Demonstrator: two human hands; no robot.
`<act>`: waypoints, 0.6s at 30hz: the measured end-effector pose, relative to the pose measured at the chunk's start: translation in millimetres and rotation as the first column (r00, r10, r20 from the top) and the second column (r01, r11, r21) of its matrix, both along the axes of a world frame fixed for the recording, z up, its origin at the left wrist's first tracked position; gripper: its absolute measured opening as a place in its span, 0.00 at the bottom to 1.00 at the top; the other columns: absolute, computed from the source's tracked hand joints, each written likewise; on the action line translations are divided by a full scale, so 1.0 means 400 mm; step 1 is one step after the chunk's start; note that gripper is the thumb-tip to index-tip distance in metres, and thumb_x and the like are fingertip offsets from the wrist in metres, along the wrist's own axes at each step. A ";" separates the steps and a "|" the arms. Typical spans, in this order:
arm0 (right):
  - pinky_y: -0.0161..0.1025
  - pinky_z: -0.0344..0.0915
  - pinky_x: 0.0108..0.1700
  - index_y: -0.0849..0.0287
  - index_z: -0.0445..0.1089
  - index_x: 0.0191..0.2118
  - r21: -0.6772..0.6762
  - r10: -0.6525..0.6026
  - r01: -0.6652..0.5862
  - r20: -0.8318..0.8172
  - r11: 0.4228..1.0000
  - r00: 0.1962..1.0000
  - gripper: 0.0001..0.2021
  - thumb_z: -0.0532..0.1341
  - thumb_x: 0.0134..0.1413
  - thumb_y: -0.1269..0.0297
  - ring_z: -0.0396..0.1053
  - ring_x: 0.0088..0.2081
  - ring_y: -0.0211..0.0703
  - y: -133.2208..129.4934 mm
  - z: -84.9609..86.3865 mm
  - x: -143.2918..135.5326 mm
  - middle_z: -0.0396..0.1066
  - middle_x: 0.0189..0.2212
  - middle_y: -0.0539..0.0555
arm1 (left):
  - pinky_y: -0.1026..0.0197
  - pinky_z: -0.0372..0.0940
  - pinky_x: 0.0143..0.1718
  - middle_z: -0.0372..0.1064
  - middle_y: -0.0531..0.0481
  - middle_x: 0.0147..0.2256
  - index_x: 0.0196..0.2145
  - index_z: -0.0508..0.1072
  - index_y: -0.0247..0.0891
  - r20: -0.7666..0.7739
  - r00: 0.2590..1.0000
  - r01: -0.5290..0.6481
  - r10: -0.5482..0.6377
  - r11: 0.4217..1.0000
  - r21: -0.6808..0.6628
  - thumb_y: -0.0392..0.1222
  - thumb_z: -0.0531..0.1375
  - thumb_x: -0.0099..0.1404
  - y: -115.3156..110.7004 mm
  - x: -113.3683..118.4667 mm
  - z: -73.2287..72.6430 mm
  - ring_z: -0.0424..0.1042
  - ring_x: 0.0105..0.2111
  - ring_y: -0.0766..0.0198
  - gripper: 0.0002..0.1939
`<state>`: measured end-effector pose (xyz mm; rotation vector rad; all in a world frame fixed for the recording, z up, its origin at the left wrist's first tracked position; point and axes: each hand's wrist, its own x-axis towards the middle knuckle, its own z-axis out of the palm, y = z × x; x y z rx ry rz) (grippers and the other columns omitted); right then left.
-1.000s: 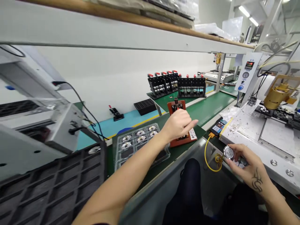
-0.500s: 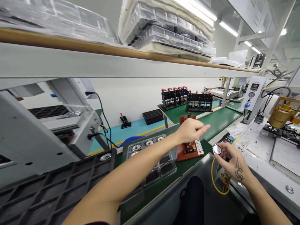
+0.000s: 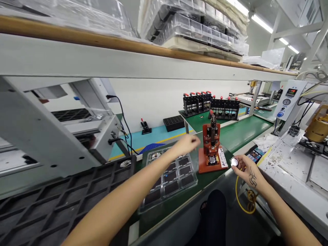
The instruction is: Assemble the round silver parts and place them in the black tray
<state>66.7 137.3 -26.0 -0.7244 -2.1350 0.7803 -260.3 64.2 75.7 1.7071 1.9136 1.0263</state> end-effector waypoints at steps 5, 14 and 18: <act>0.37 0.65 0.35 0.58 0.74 0.50 0.007 0.063 -0.063 0.021 0.998 0.998 0.15 0.68 0.58 0.61 0.65 0.31 0.40 0.054 -0.033 -0.088 0.66 0.30 0.48 | 0.60 0.66 0.29 0.76 0.51 0.23 0.35 0.81 0.37 -0.004 0.991 0.134 -0.137 0.973 -0.187 0.46 0.68 0.61 0.008 0.111 -0.181 0.75 0.23 0.58 0.10; 0.38 0.67 0.37 0.60 0.73 0.51 -0.035 0.122 -0.119 0.081 0.992 0.989 0.16 0.66 0.62 0.59 0.67 0.32 0.41 0.131 -0.105 -0.153 0.68 0.35 0.51 | 0.62 0.59 0.30 0.70 0.54 0.23 0.36 0.78 0.36 -0.055 0.991 0.117 -0.126 0.984 -0.133 0.42 0.69 0.56 0.046 0.132 -0.229 0.70 0.27 0.60 0.10; 0.40 0.69 0.40 0.59 0.76 0.48 -0.059 0.218 -0.212 0.130 0.975 0.967 0.15 0.70 0.58 0.58 0.67 0.33 0.40 0.156 -0.113 -0.203 0.68 0.39 0.52 | 0.62 0.56 0.28 0.64 0.58 0.22 0.40 0.79 0.36 -0.038 0.991 0.119 -0.125 0.984 -0.130 0.45 0.67 0.59 -0.045 0.068 -0.193 0.64 0.24 0.64 0.13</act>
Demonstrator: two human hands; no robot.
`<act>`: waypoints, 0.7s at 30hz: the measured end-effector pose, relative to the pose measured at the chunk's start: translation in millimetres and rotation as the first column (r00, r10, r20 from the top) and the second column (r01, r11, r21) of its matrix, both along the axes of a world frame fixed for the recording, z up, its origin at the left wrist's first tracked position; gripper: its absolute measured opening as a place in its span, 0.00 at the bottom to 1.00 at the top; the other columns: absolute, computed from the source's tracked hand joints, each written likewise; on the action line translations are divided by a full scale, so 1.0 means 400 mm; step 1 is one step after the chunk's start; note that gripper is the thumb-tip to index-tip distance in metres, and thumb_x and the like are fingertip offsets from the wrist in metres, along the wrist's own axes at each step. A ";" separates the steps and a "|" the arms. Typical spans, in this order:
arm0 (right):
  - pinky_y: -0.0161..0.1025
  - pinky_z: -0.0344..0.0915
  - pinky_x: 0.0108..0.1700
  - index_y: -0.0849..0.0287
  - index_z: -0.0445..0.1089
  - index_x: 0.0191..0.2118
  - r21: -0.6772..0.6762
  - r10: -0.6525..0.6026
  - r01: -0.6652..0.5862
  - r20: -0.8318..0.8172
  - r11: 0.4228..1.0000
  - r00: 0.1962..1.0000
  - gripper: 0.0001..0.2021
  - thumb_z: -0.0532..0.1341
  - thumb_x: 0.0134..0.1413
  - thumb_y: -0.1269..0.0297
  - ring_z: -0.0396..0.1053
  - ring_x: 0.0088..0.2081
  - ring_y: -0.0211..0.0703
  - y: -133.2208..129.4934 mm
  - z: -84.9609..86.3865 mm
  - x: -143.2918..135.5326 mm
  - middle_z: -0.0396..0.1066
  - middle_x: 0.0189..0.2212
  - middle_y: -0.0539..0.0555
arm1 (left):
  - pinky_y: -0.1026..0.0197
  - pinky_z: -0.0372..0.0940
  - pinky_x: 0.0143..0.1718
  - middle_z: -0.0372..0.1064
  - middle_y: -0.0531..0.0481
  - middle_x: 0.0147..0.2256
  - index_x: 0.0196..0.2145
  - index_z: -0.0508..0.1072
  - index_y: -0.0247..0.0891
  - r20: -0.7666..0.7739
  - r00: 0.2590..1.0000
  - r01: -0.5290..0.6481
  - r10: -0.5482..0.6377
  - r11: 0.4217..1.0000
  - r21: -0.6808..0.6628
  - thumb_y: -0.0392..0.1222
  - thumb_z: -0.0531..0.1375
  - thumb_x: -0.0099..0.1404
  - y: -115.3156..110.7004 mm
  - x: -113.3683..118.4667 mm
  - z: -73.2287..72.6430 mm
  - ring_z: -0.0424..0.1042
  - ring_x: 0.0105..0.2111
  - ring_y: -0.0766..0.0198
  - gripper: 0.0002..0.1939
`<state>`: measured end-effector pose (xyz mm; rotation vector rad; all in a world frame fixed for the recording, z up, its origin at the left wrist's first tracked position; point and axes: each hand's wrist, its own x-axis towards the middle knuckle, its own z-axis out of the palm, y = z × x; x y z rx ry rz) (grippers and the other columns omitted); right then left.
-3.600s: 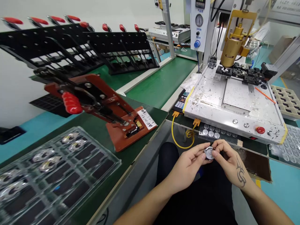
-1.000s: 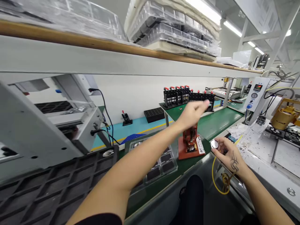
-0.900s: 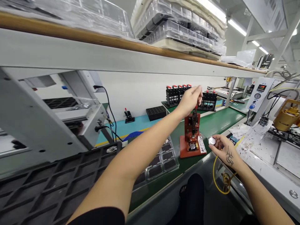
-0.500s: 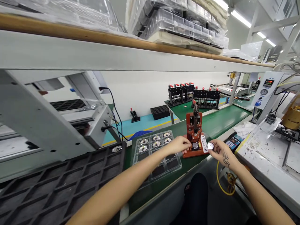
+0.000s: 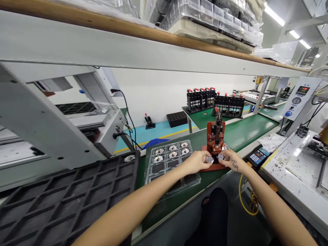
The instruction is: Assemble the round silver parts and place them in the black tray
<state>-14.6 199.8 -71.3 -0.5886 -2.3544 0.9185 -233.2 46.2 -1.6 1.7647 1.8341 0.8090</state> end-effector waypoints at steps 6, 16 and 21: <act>0.46 0.70 0.53 0.57 0.81 0.49 0.020 0.143 -0.145 0.083 0.989 0.986 0.16 0.72 0.54 0.64 0.72 0.46 0.51 0.014 0.037 -0.072 0.74 0.42 0.56 | 0.60 0.68 0.37 0.75 0.47 0.39 0.43 0.78 0.38 0.246 0.957 -0.189 0.152 0.972 0.137 0.55 0.71 0.58 -0.161 -0.166 0.103 0.72 0.35 0.60 0.21; 0.37 0.60 0.25 0.57 0.70 0.19 0.105 -0.025 0.016 0.083 0.994 0.996 0.37 0.56 0.63 0.27 0.65 0.20 0.41 0.080 0.187 0.003 0.67 0.16 0.51 | 0.59 0.76 0.37 0.80 0.46 0.39 0.49 0.77 0.38 0.605 0.681 -0.618 0.412 0.767 0.173 0.56 0.78 0.54 -0.482 -0.377 0.181 0.79 0.33 0.59 0.31; 0.39 0.64 0.32 0.67 0.79 0.41 0.198 -0.235 0.276 -0.207 0.941 0.950 0.45 0.34 0.77 0.37 0.76 0.29 0.40 0.190 0.405 -0.118 0.80 0.31 0.63 | 0.54 0.76 0.42 0.79 0.49 0.35 0.56 0.75 0.39 0.080 0.766 -0.639 0.638 0.742 0.204 0.65 0.67 0.63 -0.566 -0.509 0.177 0.81 0.35 0.55 0.33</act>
